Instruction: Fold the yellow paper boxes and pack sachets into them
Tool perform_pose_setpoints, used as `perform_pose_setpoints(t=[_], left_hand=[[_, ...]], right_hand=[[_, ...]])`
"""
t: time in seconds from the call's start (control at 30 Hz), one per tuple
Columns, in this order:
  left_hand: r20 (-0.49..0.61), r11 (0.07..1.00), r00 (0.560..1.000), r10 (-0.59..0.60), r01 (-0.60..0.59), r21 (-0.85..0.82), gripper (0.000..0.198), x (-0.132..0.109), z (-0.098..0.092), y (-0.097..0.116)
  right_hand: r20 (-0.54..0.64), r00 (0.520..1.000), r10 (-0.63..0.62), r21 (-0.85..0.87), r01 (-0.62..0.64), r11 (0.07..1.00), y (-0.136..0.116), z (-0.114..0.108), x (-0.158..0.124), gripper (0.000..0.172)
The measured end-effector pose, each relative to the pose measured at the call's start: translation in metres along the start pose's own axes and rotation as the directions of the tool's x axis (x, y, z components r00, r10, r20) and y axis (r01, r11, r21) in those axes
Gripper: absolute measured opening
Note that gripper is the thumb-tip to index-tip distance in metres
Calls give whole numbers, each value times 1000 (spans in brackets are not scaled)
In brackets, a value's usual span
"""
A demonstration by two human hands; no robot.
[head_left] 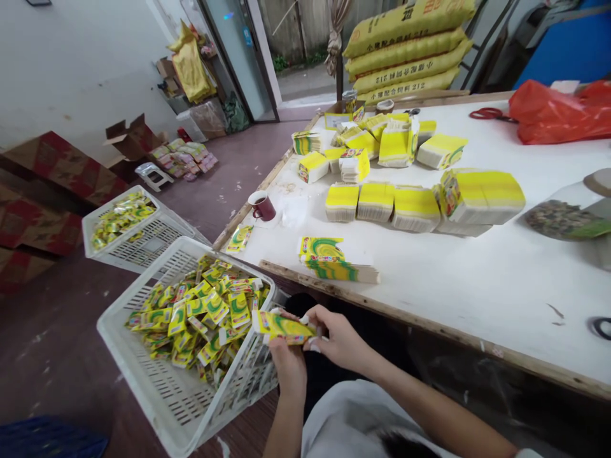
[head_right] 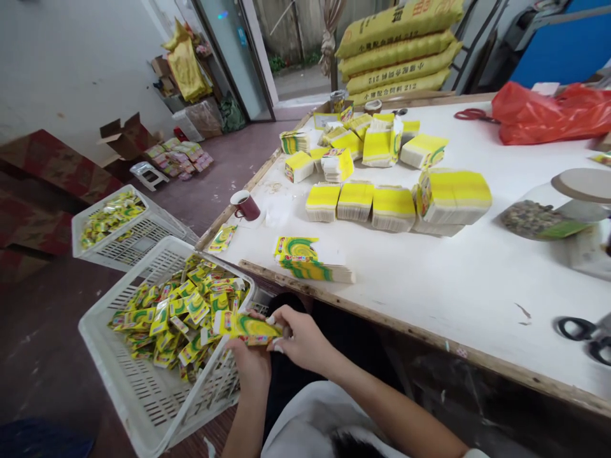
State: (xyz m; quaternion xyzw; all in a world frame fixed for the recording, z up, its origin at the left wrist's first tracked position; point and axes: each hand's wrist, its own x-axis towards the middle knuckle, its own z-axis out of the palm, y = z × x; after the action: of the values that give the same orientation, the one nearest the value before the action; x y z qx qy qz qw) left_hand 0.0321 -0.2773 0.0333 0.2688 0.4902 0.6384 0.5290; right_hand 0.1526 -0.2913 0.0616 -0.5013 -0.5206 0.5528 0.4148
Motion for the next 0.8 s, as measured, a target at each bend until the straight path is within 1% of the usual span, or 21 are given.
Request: perform_pose_setpoints(t=[0.07, 0.1, 0.17, 0.2, 0.23, 0.3, 0.33, 0.37, 0.4, 0.43, 0.47, 0.5, 0.53, 0.57, 0.6, 0.63, 0.67, 0.7, 0.73, 0.77, 0.8], left_hand=[[-6, 997, 1000, -4, 5, 77, 48, -3, -8, -7], [8, 994, 1000, -19, 18, 109, 44, -3, -13, -10], [67, 984, 996, -63, 51, 173, 37, -1, -24, -11], [99, 980, 993, -67, 47, 192, 35, 2, -30, -9], [136, 980, 989, -53, 26, 196, 37, 7, -37, -5], [237, 985, 971, 11, -52, 166, 51, 17, -49, 6], [306, 982, 951, 39, -94, 165, 62, 22, -54, 13], [385, 972, 922, 44, -129, 197, 73, 27, -58, 21], [469, 949, 883, 8, -154, 274, 83, 29, -59, 29], [546, 908, 835, -67, -175, 380, 91, 30, -58, 35], [609, 851, 774, -174, -193, 489, 94, 29, -55, 40], [643, 791, 714, -278, -210, 575, 91, 26, -50, 42], [654, 743, 667, -356, -222, 631, 84, 21, -44, 43], [648, 715, 651, -395, -226, 662, 74, 16, -38, 41], [628, 692, 665, -405, -225, 686, 65, 10, -33, 38], [591, 671, 709, -385, -225, 707, 60, 5, -28, 34], [545, 648, 763, -347, -225, 727, 60, 0, -26, 29], [505, 627, 807, -305, -228, 745, 64, -3, -24, 24], [481, 612, 833, -273, -235, 755, 70, -7, -24, 20], [470, 607, 848, -246, -243, 757, 76, -9, -24, 15], [468, 607, 854, -230, -250, 754, 81, -11, -25, 12]], right_hand=[[-70, 996, -59, -63, 55, 996, -3, -11, 4, 15], [-93, 992, -89, -101, 80, 992, -3, -17, 5, 14], [-105, 980, -169, -184, 148, 972, -4, -27, 6, 19], [-99, 970, -223, -230, 196, 953, -3, -32, 7, 22], [-89, 953, -290, -284, 255, 924, -2, -37, 8, 23], [-29, 901, -432, -433, 378, 818, 0, -45, 8, 23], [31, 873, -486, -522, 429, 737, 0, -47, 8, 21], [110, 846, -521, -601, 475, 643, -1, -49, 8, 19], [199, 822, -533, -655, 516, 552, -1, -48, 8, 19], [288, 800, -527, -678, 559, 478, -2, -47, 7, 19], [364, 776, -515, -672, 602, 432, -3, -44, 6, 18], [412, 753, -513, -647, 638, 417, -2, -40, 4, 18], [427, 742, -517, -618, 657, 431, -1, -35, 3, 16], [391, 749, -535, -600, 648, 470, 1, -31, 1, 15], [297, 776, -556, -591, 607, 531, 5, -27, -1, 22], [152, 811, -566, -579, 537, 614, 9, -23, -2, 36], [-14, 839, -545, -542, 451, 709, 13, -20, -4, 50], [-156, 860, -487, -462, 372, 805, 17, -17, -5, 59], [-244, 882, -402, -342, 310, 887, 20, -14, -5, 62], [-263, 914, -310, -204, 261, 944, 21, -11, -5, 58], [-228, 948, -223, -80, 210, 974, 22, -8, -4, 53]])
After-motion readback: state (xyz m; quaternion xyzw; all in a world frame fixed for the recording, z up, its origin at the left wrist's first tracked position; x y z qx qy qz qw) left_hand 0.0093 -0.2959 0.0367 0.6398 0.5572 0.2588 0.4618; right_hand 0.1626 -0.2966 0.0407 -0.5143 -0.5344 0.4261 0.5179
